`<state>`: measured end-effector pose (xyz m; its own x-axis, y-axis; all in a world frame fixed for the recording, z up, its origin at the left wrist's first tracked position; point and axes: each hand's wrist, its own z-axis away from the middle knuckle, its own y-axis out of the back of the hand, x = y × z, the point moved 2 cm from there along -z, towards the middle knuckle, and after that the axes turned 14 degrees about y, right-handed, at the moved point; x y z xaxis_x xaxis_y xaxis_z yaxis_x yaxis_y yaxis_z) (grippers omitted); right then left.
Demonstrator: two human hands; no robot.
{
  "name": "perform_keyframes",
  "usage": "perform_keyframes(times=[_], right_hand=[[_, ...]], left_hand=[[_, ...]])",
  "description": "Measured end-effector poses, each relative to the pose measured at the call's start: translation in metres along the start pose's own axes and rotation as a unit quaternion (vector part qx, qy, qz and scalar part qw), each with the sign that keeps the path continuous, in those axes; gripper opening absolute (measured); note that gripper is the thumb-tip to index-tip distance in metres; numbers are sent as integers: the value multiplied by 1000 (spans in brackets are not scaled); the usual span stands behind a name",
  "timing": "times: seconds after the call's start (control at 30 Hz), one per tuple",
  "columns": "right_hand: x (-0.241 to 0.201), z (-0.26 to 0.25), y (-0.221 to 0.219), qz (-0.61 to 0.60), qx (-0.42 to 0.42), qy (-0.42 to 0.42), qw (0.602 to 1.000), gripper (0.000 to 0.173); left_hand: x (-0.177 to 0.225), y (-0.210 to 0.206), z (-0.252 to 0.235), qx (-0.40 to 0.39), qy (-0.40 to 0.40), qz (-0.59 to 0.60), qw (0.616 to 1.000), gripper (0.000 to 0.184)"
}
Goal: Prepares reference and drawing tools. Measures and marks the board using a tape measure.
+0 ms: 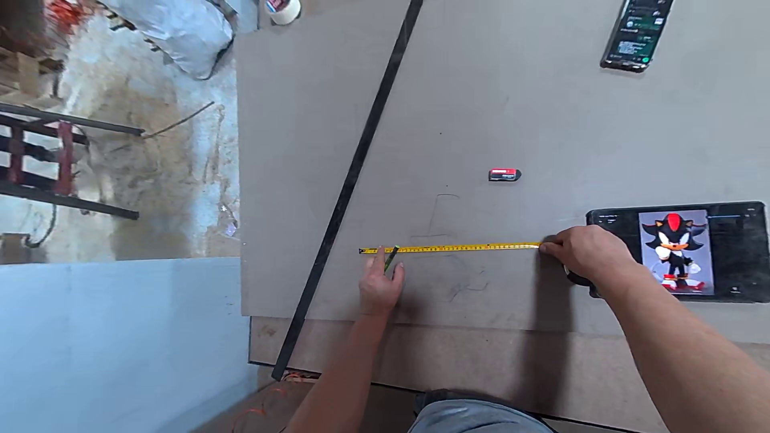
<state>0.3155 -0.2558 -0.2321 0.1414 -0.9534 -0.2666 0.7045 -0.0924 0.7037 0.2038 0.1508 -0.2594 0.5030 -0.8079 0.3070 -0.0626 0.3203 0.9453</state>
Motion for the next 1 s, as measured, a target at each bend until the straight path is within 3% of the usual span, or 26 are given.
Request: perform_keyframes(times=[0.6,0.7,0.77,0.8,0.87,0.93,1.0], right_hand=[[6,-10,-8,23,13,34,999,47],[4,-2,-5,0,19,14,1000,47],[-2,1,3,-16,13,-2,1000,48],[-4,1,5,-19,10,-7,1000,49],[-5,1,5,-16,1,-14,1000,50],[-7,2,5,-11,-7,-20,1000,49],[-8,3,7,-15,-9,-20,1000,48]], left_hand=[[-8,-6,-4,-2,10,-11,1000,59],[-2,9,-3,-68,79,45,994,61],[10,30,-1,-67,127,119,982,42],[18,38,-1,-58,140,154,976,31],[35,47,-1,-101,154,271,945,36],[56,44,-5,-217,99,416,877,59],[79,36,-8,-339,30,444,829,83]])
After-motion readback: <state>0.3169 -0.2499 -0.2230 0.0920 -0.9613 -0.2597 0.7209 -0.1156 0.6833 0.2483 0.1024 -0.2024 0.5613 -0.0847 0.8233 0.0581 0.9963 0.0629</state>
